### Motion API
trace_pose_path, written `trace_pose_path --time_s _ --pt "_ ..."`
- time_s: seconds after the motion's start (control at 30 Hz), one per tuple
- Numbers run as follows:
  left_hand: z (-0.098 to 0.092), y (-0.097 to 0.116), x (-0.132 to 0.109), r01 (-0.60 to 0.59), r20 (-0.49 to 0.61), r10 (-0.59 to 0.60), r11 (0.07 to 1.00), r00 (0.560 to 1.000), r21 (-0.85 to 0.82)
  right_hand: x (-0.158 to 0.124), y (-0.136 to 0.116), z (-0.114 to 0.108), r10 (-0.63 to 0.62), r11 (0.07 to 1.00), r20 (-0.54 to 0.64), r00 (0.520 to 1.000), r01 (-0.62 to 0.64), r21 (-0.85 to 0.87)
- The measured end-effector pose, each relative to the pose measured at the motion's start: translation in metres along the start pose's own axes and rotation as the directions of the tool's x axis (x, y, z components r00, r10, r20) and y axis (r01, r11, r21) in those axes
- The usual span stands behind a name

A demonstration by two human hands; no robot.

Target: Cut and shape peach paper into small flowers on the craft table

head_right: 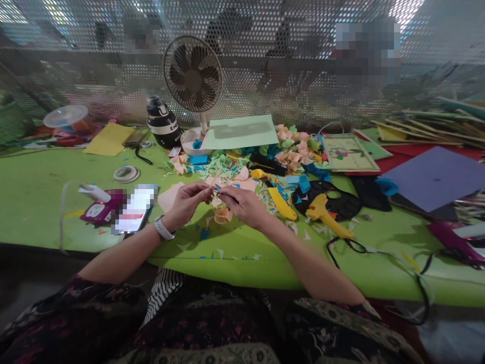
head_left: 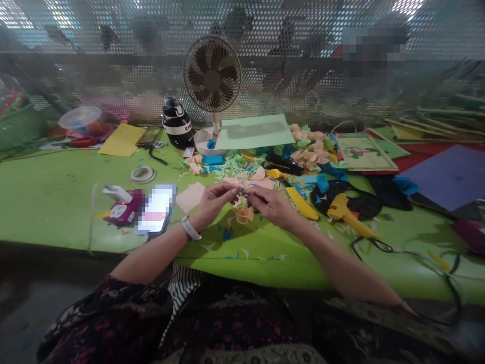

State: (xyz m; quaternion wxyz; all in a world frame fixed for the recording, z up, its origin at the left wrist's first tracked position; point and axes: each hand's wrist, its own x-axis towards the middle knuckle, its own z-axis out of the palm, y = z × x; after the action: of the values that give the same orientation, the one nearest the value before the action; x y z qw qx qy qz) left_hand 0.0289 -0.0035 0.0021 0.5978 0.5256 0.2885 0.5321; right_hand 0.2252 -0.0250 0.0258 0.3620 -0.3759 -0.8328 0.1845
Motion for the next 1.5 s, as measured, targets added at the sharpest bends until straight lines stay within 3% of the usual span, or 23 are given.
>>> trace_pose_path --time_s 0.17,0.3,0.43,0.7,0.9,1.1,1.5 --pt "-0.001 -0.002 0.000 -0.003 0.021 0.003 1.000 1.000 -0.001 -0.001 0.000 0.001 0.014 1.000 0.006 1.000 -0.014 0.026" --pt "-0.002 -0.002 0.000 -0.074 0.000 0.074 0.997 0.997 0.029 -0.002 0.001 0.005 0.053 0.998 -0.083 0.995 -0.049 0.048" --pt "-0.002 -0.001 0.001 -0.105 -0.043 0.108 0.992 0.993 0.074 -0.002 0.005 0.008 -0.052 0.998 -0.159 0.986 0.046 -0.042" --pt "-0.001 0.000 0.001 -0.080 -0.023 0.082 0.993 0.996 0.089 0.000 0.010 0.005 -0.132 0.990 -0.123 0.984 0.123 -0.076" --pt "-0.002 -0.001 0.002 -0.041 -0.032 0.043 0.998 0.999 0.047 -0.001 0.005 0.003 -0.018 1.000 -0.051 0.999 0.018 -0.003" --pt "-0.004 -0.001 0.002 -0.114 -0.041 0.119 0.988 0.992 0.104 -0.001 0.007 0.009 -0.046 0.999 -0.042 0.998 0.046 -0.006" --pt "-0.002 0.000 0.002 -0.059 -0.055 0.063 0.996 0.996 0.067 0.000 0.009 0.006 0.036 0.995 0.016 0.999 -0.037 0.095"
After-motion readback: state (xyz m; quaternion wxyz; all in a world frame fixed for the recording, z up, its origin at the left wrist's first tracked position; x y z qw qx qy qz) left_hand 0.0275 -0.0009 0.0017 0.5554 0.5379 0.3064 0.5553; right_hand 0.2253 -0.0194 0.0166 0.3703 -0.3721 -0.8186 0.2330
